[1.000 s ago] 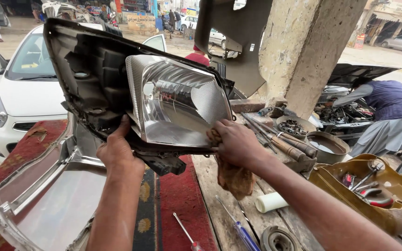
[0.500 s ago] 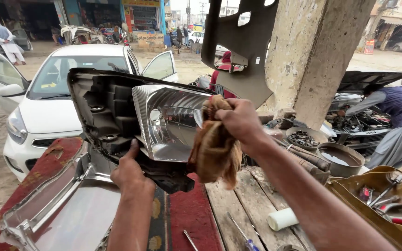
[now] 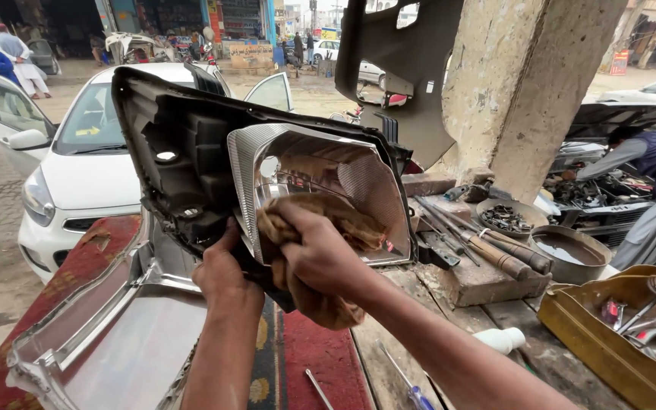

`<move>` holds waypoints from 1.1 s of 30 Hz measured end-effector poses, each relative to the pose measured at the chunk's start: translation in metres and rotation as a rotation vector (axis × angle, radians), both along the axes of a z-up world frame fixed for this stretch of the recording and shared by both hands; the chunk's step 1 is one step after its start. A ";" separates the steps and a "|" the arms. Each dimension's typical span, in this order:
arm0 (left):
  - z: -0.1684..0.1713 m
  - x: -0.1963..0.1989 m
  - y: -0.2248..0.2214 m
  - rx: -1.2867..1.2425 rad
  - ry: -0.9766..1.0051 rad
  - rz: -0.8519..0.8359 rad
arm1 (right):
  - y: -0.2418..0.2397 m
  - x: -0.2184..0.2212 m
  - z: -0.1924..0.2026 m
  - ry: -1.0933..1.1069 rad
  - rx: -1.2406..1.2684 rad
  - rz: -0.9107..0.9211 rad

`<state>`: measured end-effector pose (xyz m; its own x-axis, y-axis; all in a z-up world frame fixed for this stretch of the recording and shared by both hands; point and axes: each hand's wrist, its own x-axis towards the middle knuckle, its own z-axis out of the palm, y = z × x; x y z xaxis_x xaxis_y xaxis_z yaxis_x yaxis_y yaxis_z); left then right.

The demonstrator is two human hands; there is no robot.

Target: Cleaning the internal reflector and lens of a car headlight assembly using a cloth

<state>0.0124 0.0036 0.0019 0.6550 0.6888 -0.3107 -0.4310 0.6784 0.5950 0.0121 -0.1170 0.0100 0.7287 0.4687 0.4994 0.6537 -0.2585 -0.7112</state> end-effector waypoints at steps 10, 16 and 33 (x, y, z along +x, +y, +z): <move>0.004 -0.008 -0.003 0.011 0.056 -0.015 | -0.085 -0.035 0.020 -0.149 -0.206 0.054; 0.018 -0.024 -0.007 -0.186 0.025 -0.028 | -0.080 -0.066 0.027 0.374 -0.387 -0.256; 0.005 -0.025 -0.051 -0.334 -0.001 -0.254 | -0.090 -0.069 0.036 1.128 0.477 -0.417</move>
<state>-0.0127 -0.0473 0.0068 0.7918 0.3663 -0.4888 -0.2254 0.9190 0.3235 -0.0573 -0.2069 0.0460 0.9019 0.0524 -0.4287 -0.4318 0.1339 -0.8920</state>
